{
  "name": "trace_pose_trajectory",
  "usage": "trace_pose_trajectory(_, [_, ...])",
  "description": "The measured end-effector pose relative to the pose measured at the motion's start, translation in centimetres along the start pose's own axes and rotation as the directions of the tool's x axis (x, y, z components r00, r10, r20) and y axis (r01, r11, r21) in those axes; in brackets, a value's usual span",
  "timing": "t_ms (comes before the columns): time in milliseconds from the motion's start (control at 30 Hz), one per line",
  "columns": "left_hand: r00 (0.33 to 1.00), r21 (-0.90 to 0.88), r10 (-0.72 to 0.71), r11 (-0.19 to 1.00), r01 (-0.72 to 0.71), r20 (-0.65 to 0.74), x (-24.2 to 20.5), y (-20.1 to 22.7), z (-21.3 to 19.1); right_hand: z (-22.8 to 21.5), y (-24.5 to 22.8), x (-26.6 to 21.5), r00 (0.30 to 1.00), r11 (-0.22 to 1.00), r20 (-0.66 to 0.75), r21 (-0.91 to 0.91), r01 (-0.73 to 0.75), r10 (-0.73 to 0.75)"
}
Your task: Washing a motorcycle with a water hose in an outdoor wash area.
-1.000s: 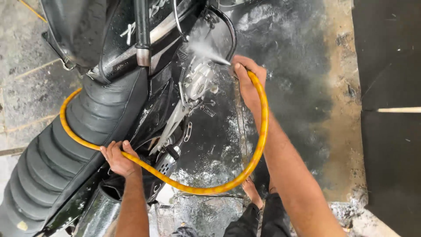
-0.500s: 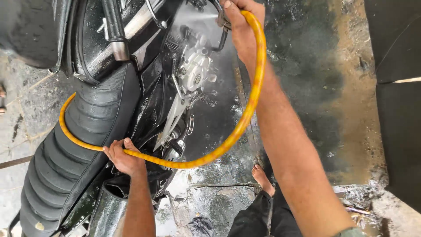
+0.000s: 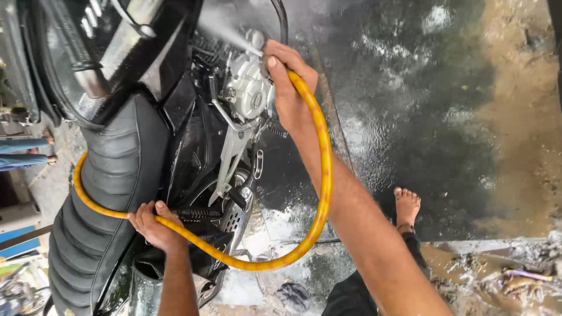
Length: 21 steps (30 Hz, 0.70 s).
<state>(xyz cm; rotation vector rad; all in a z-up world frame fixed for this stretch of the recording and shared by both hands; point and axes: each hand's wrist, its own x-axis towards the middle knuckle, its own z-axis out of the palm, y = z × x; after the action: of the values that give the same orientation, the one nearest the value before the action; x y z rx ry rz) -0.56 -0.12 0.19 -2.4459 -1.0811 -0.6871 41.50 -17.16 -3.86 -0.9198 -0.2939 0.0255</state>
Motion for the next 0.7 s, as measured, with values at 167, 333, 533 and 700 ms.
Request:
trace_pose_trajectory(167, [0.998, 0.011, -0.062, 0.998, 0.062, -0.020, -0.4, -1.1, 0.4, -1.1, 1.6, 1.5, 0.994, 0.979, 0.013, 0.174, -0.105, 0.104])
trace_pose_trajectory(333, [0.995, 0.033, -0.098, 0.995, 0.097, 0.008, -0.5, -1.4, 1.0, -0.2, 2.4, 3.9, 0.965, 0.984, 0.247, 0.128, -0.120, 0.086])
trace_pose_trajectory(533, [0.978, 0.082, -0.205, 0.976, 0.202, 0.039, -0.5, -1.3, 1.2, 1.9, 3.5, 4.4, 0.930, 0.992, 0.346, 0.046, 0.116, -0.124])
trace_pose_trajectory(700, [0.978, 0.075, -0.205, 0.977, 0.201, 0.048, -0.8, -1.0, 1.3, 1.6, 3.8, 3.8, 0.885, 0.984, 0.462, -0.121, 0.129, -0.059])
